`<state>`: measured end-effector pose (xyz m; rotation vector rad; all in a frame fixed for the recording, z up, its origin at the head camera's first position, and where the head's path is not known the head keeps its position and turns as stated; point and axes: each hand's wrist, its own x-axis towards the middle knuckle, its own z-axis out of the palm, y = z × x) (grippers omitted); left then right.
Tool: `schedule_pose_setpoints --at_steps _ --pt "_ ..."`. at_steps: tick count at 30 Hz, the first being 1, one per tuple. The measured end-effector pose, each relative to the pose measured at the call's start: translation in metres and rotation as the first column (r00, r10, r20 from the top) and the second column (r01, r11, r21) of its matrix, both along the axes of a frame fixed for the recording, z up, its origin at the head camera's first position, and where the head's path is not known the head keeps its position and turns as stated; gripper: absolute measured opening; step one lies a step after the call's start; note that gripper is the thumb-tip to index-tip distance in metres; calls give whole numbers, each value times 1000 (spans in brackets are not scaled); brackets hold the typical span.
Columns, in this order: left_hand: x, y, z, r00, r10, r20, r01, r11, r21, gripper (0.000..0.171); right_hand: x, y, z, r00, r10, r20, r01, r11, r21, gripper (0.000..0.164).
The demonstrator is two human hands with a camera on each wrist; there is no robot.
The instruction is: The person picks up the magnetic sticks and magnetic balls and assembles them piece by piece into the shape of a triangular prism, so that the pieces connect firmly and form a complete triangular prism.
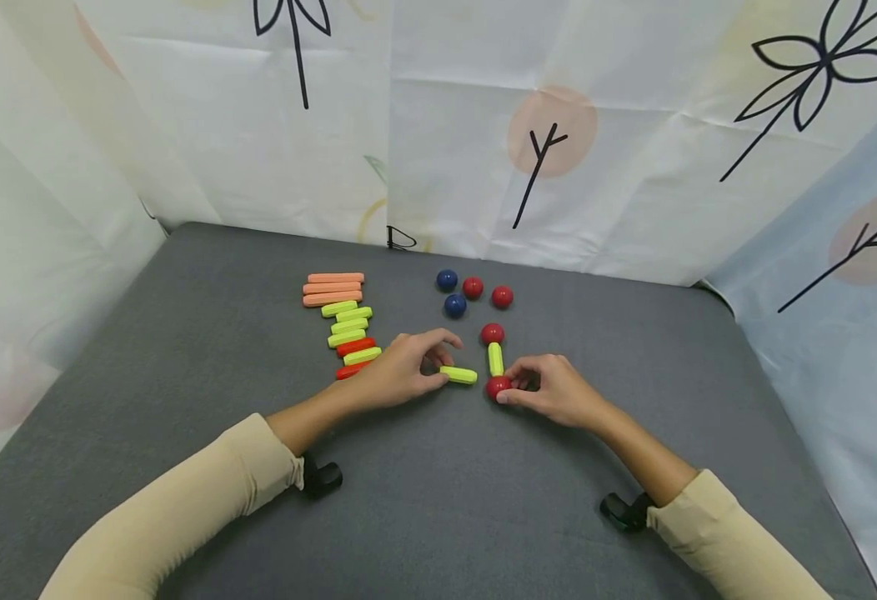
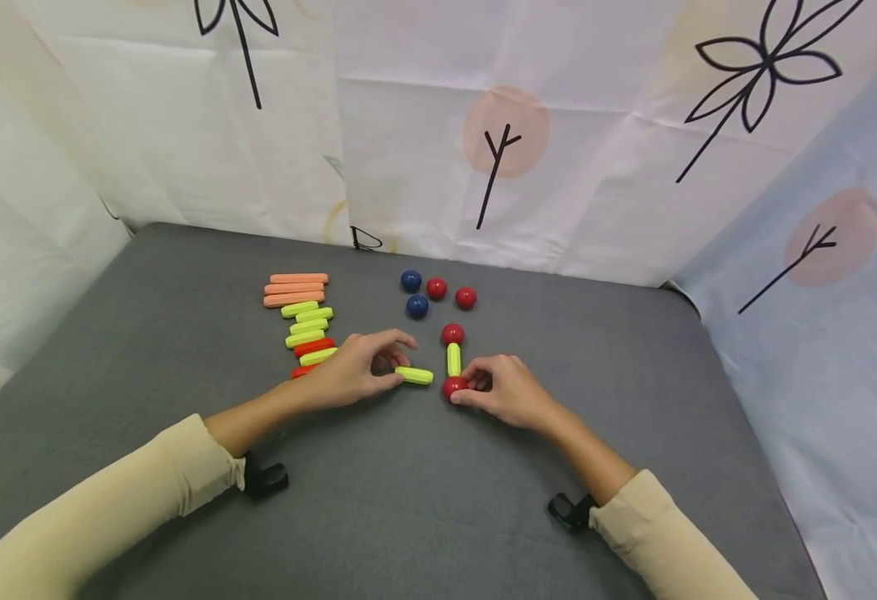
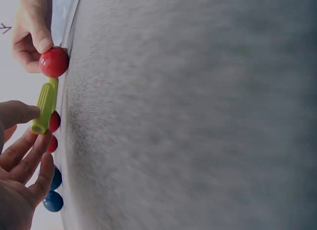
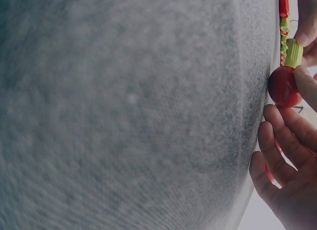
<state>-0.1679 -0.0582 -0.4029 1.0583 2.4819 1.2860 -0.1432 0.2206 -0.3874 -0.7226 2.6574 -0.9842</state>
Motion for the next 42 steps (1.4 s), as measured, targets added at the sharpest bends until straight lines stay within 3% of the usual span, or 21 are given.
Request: schedule_pose_setpoints --at_steps 7,13,17,21,27,30,35,42 --pt "-9 14 1 998 -66 -6 66 997 37 40 1 0 -1 1000 8 -8 -8 1000 -26 22" --pt "-10 16 -1 997 -74 9 74 996 47 41 0 0 -1 1000 9 -12 -9 1000 -23 22" --pt "-9 8 0 998 -58 40 56 997 53 44 1 -1 -1 1000 7 -10 -7 1000 -22 22" --pt "-6 -14 6 999 -11 38 9 999 51 46 1 -1 -1 1000 10 -8 -10 1000 -27 23" --pt "3 -58 14 993 108 -41 -108 994 10 45 0 1 -3 1000 12 -20 -12 1000 -21 21" --pt "7 -75 15 987 136 -89 -139 990 -24 41 0 2 -3 1000 10 -24 -10 1000 -14 21" --pt "16 -90 17 974 131 -184 -159 976 -146 36 0 2 -3 1000 14 -18 -14 1000 -15 22" --pt "28 -97 18 936 93 -341 -210 922 -326 40 -1 0 -3 1000 20 -20 -20 1000 -20 21"
